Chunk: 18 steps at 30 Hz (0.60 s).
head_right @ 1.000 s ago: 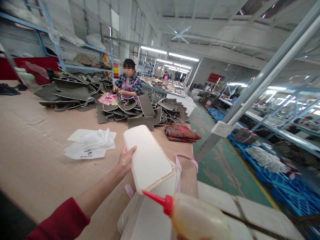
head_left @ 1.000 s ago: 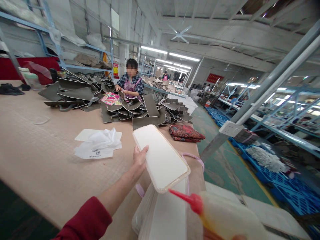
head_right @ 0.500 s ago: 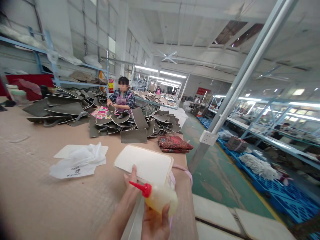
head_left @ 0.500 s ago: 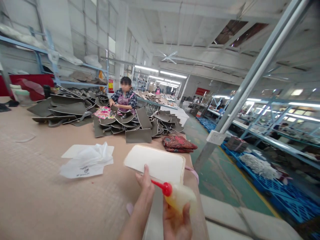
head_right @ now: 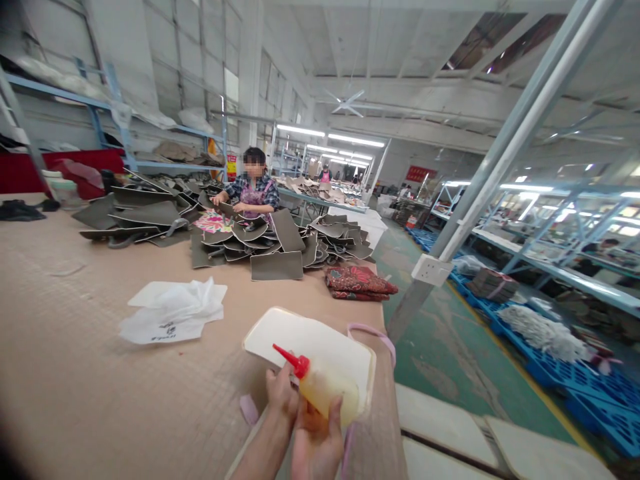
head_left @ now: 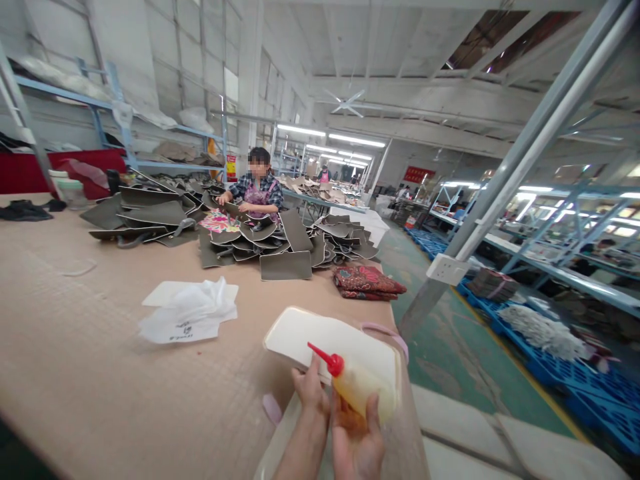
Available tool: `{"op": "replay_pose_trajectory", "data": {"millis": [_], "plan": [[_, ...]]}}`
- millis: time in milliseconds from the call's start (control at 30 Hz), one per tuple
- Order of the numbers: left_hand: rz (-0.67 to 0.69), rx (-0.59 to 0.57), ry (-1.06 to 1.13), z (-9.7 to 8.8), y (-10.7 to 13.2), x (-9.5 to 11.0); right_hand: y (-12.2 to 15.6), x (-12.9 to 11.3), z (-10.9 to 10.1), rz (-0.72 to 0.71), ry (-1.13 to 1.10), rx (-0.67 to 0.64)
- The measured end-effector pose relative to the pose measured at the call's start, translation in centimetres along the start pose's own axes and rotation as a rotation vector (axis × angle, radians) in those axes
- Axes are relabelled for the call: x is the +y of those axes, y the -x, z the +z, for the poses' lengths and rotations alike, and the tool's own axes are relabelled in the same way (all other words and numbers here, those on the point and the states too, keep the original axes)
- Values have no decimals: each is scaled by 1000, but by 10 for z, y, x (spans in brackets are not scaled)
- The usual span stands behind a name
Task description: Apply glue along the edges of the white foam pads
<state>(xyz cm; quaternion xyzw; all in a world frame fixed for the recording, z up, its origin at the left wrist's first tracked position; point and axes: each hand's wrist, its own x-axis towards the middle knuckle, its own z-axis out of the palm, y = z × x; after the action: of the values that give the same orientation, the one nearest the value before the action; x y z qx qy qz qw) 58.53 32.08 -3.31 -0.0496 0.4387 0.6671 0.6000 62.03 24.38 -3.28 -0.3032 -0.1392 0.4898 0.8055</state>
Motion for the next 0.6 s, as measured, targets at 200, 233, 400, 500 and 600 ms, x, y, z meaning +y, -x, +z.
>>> {"op": "replay_pose_trajectory", "data": {"millis": [200,233,400,500,600], "plan": [[-386,-241,23,-12,13,22,-19,-22,-23,56,-241,218],[-420,-276,-3,-18,15,27,-21,-27,-25,54,-253,233],[-511,-335,-351,-87,18,43,-26,-45,-59,160,-295,241],[-339,-534,-649,-117,9,69,-27,-47,-93,321,-318,208],[63,-770,-892,-95,-8,103,-20,-50,-112,393,-271,174]]}}
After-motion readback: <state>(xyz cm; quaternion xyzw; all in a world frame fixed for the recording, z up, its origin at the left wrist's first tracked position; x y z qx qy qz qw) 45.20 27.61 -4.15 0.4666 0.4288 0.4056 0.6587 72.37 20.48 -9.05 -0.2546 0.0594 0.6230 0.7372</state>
